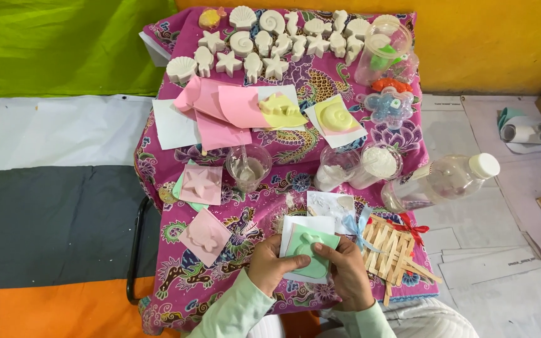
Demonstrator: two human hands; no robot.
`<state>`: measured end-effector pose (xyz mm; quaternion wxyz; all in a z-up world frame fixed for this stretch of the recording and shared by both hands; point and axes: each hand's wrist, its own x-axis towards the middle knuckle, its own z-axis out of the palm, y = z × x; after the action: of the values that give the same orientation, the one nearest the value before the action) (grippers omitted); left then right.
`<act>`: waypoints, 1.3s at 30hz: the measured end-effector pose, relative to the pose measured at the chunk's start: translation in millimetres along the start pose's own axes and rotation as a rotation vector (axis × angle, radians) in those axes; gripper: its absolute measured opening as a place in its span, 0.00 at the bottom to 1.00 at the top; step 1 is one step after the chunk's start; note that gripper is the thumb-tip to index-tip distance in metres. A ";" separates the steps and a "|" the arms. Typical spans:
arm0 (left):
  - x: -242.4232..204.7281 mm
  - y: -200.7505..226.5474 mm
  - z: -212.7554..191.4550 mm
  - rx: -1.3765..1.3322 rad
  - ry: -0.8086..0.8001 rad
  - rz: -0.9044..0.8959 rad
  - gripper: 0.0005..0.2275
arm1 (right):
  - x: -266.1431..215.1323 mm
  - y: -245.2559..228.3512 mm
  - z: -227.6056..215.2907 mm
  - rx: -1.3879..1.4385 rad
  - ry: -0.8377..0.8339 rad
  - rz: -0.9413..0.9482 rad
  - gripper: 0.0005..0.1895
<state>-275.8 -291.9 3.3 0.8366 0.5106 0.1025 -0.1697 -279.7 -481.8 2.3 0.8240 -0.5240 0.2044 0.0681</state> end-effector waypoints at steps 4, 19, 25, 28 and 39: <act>1.7 -3.9 -3.9 -0.023 0.021 -0.073 0.18 | -4.0 0.0 8.9 0.054 0.027 0.009 0.14; 24.1 93.3 9.1 0.174 -0.214 -0.046 0.17 | -21.5 -110.4 67.8 -0.209 -0.058 -0.027 0.23; 96.7 245.6 57.0 0.630 -0.279 0.247 0.19 | 31.4 -229.4 148.9 -0.509 -0.001 -0.370 0.31; 182.9 274.9 61.4 0.788 -0.234 0.303 0.17 | 96.3 -257.1 164.1 -0.458 -0.020 -0.379 0.32; 416.0 232.8 59.0 1.409 -0.096 0.149 0.39 | 323.2 -215.1 132.2 -0.487 0.100 -0.269 0.44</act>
<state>197.9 -321.0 77.7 0.3205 0.9278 -0.1040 -0.1604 118.8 -491.8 98.7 0.6643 -0.7317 0.1510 -0.0204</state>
